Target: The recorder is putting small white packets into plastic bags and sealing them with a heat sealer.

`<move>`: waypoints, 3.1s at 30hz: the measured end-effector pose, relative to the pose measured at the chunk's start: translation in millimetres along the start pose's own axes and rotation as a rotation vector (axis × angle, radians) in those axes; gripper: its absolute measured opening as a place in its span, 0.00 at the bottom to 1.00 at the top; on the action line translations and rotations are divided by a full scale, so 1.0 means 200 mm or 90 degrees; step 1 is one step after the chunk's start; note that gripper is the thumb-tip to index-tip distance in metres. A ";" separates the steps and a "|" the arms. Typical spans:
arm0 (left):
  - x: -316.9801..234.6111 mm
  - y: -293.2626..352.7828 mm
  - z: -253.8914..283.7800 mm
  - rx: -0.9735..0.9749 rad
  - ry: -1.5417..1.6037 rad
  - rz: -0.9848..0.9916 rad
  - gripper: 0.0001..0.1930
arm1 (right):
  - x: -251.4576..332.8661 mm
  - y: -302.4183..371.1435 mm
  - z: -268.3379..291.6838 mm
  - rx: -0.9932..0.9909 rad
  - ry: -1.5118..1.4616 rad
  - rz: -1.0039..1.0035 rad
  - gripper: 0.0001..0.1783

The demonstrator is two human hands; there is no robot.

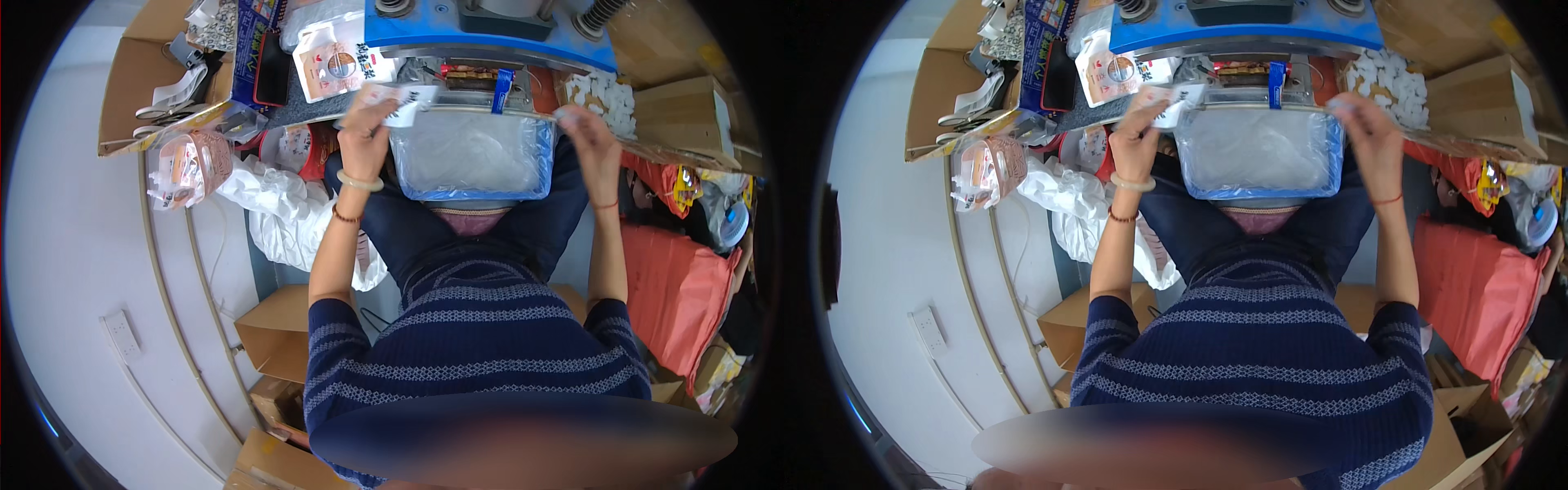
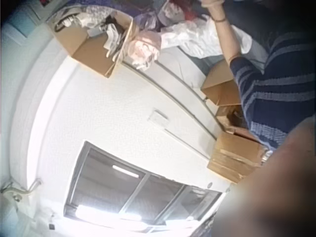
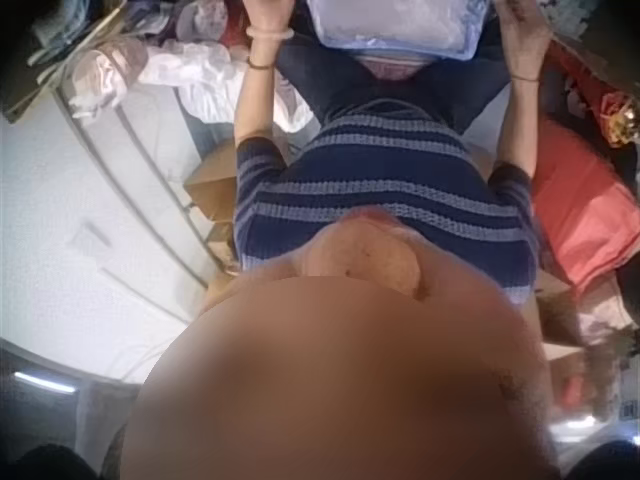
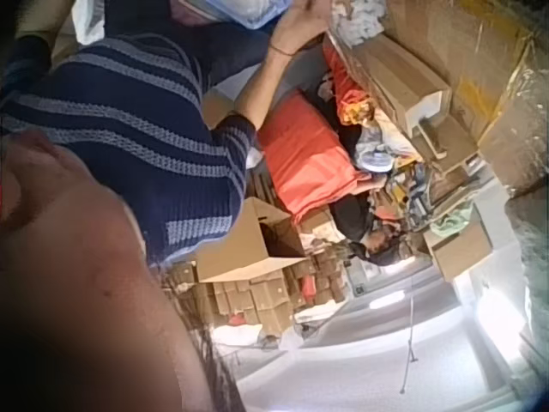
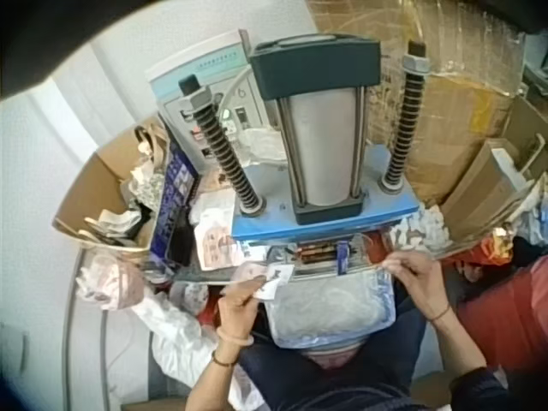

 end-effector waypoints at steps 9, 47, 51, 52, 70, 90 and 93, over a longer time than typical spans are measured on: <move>-0.25 0.09 -0.23 0.169 0.392 0.313 0.09 | 0.51 0.10 -0.24 0.056 -0.076 0.229 0.10; 0.10 -0.33 0.08 -0.165 -0.294 -0.102 0.16 | -0.33 -0.34 0.11 -0.098 0.413 0.112 0.13; 0.20 0.04 -0.22 0.166 -0.306 -0.044 0.33 | -0.32 -0.24 0.21 -0.137 0.236 -0.024 0.13; 0.25 0.09 -0.16 0.150 -0.302 -0.029 0.30 | -0.27 -0.24 0.18 -0.128 0.226 -0.023 0.13; -0.30 -0.05 -0.19 0.247 0.462 0.329 0.09 | 0.58 -0.09 -0.25 0.141 0.061 0.334 0.12; -0.25 -0.01 -0.39 0.227 0.577 0.422 0.08 | 0.32 -0.14 -0.27 0.126 -0.107 0.132 0.12; -0.21 0.01 -0.38 0.325 0.478 0.417 0.10 | 0.35 -0.18 -0.26 0.255 0.046 0.217 0.12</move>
Point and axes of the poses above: each hand's wrist, its own y-axis away from the middle knuckle, its own z-axis out of the back of the hand, x = y × z, the point moved 6 cm from there along -y, towards the middle knuckle, and after that the axes turned 8 degrees about x, right-handed, at the moved point
